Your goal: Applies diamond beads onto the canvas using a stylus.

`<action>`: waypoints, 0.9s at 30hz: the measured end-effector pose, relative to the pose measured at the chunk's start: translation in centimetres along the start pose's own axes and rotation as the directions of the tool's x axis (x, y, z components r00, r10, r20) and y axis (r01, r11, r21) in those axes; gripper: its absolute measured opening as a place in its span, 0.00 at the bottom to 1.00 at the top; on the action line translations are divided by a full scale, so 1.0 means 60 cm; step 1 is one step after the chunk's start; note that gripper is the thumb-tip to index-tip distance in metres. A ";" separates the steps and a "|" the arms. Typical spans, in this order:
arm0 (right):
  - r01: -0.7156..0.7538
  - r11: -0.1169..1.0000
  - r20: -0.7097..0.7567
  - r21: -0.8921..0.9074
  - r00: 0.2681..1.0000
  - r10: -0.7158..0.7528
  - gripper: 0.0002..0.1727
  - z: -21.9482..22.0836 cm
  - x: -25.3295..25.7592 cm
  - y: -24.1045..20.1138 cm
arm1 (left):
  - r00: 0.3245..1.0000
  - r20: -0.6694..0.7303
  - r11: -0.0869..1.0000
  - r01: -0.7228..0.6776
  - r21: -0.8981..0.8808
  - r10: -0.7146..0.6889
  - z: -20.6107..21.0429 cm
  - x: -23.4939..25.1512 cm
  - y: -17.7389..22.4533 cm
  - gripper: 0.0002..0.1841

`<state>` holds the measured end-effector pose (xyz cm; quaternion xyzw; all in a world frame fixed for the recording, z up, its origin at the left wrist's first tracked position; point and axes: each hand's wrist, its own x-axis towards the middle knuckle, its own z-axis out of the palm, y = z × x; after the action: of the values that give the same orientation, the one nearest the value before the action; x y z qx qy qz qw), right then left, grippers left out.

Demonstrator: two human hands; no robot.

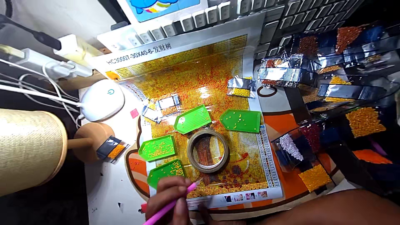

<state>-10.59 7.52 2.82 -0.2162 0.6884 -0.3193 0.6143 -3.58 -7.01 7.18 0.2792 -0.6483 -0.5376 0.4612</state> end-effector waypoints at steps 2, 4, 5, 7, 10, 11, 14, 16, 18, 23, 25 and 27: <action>0.424 0.901 -0.077 -0.091 0.899 -0.430 0.22 -0.001 0.009 -0.005 | 0.997 0.062 0.999 -0.043 0.003 0.042 0.021 0.043 -0.016 0.10; 0.479 0.878 -0.118 0.016 0.873 -0.474 0.21 -0.008 0.003 -0.040 | 0.991 0.121 0.998 -0.056 -0.020 0.059 0.038 0.087 -0.030 0.09; 0.454 0.889 -0.118 0.056 0.887 -0.446 0.21 -0.009 -0.002 -0.052 | 0.989 0.142 0.998 -0.043 -0.043 0.049 0.045 0.106 -0.036 0.08; 0.376 0.925 -0.017 -0.053 0.926 -0.377 0.23 -0.017 -0.011 -0.068 | 0.984 0.178 0.995 0.018 -0.101 0.001 0.056 0.139 -0.049 0.07; 0.384 0.877 -0.094 -0.289 0.900 -0.426 0.29 0.024 0.005 -0.017 | 0.957 0.289 0.991 0.071 -0.117 -0.034 0.085 0.174 -0.040 0.08; 0.360 0.885 -0.103 -0.294 0.909 -0.404 0.30 0.027 0.005 -0.012 | 0.941 0.337 0.992 0.074 -0.107 -0.034 0.097 0.185 -0.030 0.09; 0.296 0.951 -0.089 -0.090 0.949 -0.304 0.30 0.018 0.000 -0.006 | 0.899 0.432 0.992 0.111 -0.054 -0.077 0.127 0.213 -0.007 0.09; 0.269 0.961 -0.070 -0.063 0.960 -0.273 0.31 0.022 0.001 0.004 | 0.881 0.456 0.991 0.127 0.033 -0.128 0.138 0.223 0.004 0.09; 0.233 0.972 -0.096 -0.032 0.967 -0.235 0.32 0.023 -0.001 0.006 | 0.861 0.481 0.975 0.067 0.210 -0.163 0.151 0.227 0.013 0.16; 0.277 0.961 -0.171 0.016 0.948 -0.270 0.31 0.002 -0.007 -0.033 | 0.758 0.643 0.714 -0.388 0.583 -0.112 0.183 0.224 0.019 0.25; 0.284 0.958 -0.150 -0.032 0.947 -0.285 0.31 0.003 -0.006 -0.036 | 0.690 0.710 0.605 -0.507 0.614 -0.142 0.190 0.223 0.008 0.17; 0.317 0.941 -0.117 -0.121 0.937 -0.330 0.27 -0.008 -0.011 -0.053 | 0.612 0.771 0.533 -0.599 0.597 -0.175 0.193 0.225 -0.002 0.14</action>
<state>-11.27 5.82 5.52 -0.3347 0.6988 -0.3952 0.4935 -19.68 -13.56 11.11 0.1141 -0.9790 -0.1665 0.0286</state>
